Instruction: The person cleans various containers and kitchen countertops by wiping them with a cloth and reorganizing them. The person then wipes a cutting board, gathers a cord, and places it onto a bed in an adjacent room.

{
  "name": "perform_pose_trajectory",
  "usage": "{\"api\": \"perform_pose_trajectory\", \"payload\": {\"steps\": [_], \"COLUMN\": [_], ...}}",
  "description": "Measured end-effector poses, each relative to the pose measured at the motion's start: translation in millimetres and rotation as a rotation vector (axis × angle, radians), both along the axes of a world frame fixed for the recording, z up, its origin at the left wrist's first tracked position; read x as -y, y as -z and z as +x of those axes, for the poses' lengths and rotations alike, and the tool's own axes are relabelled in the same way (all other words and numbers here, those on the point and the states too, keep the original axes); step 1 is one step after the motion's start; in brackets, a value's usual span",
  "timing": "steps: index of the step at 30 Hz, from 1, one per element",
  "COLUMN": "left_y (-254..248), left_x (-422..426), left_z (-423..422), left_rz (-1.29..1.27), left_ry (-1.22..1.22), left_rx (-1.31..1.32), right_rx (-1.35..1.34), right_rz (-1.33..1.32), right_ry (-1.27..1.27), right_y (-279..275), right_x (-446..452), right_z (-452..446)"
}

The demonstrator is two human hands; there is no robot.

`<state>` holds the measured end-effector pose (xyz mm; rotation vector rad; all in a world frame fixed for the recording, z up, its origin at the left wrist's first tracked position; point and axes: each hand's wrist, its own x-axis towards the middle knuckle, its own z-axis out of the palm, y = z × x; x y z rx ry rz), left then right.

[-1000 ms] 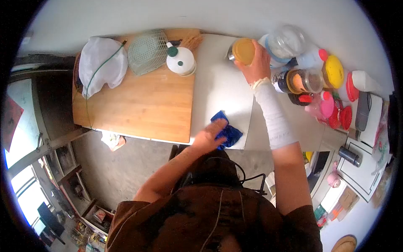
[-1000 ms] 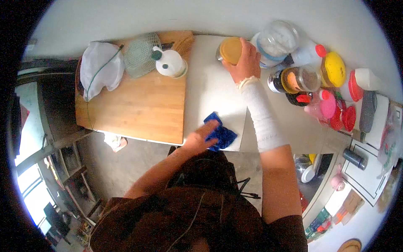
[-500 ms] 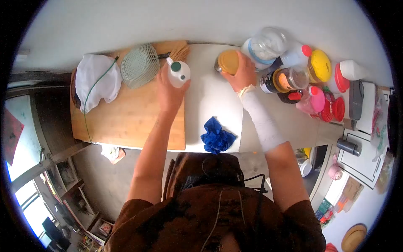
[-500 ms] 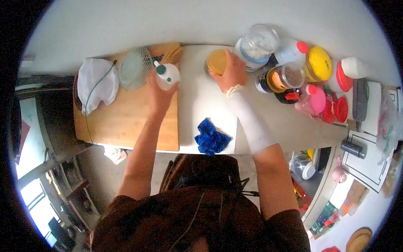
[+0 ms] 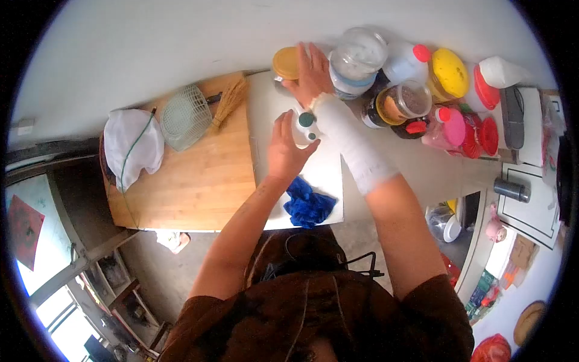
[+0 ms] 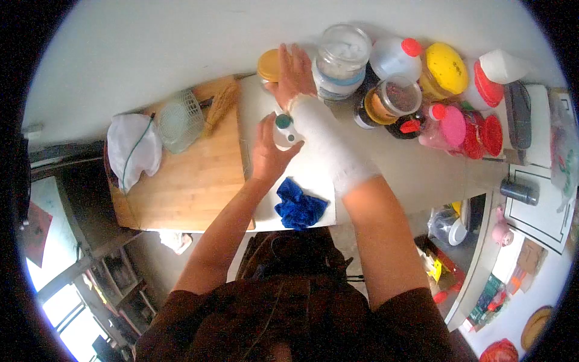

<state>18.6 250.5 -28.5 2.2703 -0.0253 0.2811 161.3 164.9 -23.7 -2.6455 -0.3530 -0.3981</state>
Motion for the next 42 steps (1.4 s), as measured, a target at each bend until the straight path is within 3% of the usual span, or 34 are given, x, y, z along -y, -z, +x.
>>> {"api": "perform_pose_trajectory", "payload": {"steps": [2,4,6,7,10,12,17,19,25,27,31,33,37,38,40,42], "left_y": [3.5,11.0,14.6,16.2,26.5,27.2,33.8,24.7,24.6,32.0,50.0,68.4,40.3,41.8,52.6,59.9], "left_x": [19.5,37.8,55.8,63.6,90.4,108.6,141.7,145.0,117.7,93.5,11.2,-48.2,-144.8,-158.4,-177.0,-182.1], "left_z": [6.0,14.0,25.1,31.1,47.5,55.8,59.2,56.1,37.7,24.3,-6.8,-4.9,0.8,5.5,15.5,19.3], "left_rz": [0.0,-0.034,-0.056,-0.061,-0.004,0.003,0.128,0.038,-0.04,-0.024,-0.213,-0.286,0.482,0.487,0.652,0.658], "left_ry": [0.013,0.045,0.075,0.077,0.057,-0.012,-0.244,-0.275,-0.151,0.052,-0.198,-0.333,-0.61,-0.636,-0.292,-0.319], "left_rx": [-0.007,0.024,0.04,0.039,0.073,0.059,-0.028,-0.075,-0.227,-0.185,-0.019,-0.077,-0.04,-0.041,-0.221,-0.22], "right_rx": [0.022,0.036,-0.195,-0.089,-0.373,-0.406,-0.533,-0.568,-0.677,-0.633,-0.55,-0.529,-0.609,-0.609,-0.603,-0.597], "right_rz": [0.267,0.335,0.457,0.463,0.325,0.225,0.334,0.386,0.506,0.422,0.176,0.089,-0.117,-0.112,-0.129,-0.132], "right_ry": [-0.106,-0.022,0.037,-0.006,0.139,0.072,0.119,0.095,0.021,-0.1,-0.436,-0.507,-0.515,-0.515,-0.498,-0.503], "right_y": [-7.9,-30.7,-29.3,-24.3,5.8,33.7,56.3,64.2,50.7,54.4,38.0,52.8,68.3,68.7,66.1,64.6], "right_x": [35.7,75.6,116.2,129.2,157.9,173.8,173.7,166.2,131.6,118.5,85.2,76.7,66.0,66.3,63.7,61.8], "right_z": [-18.5,-59.3,-104.2,-128.8,-196.4,-236.1,-294.4,-303.9,-302.9,-296.8,-286.4,-294.3,-295.2,-295.5,-294.7,-292.1]}}
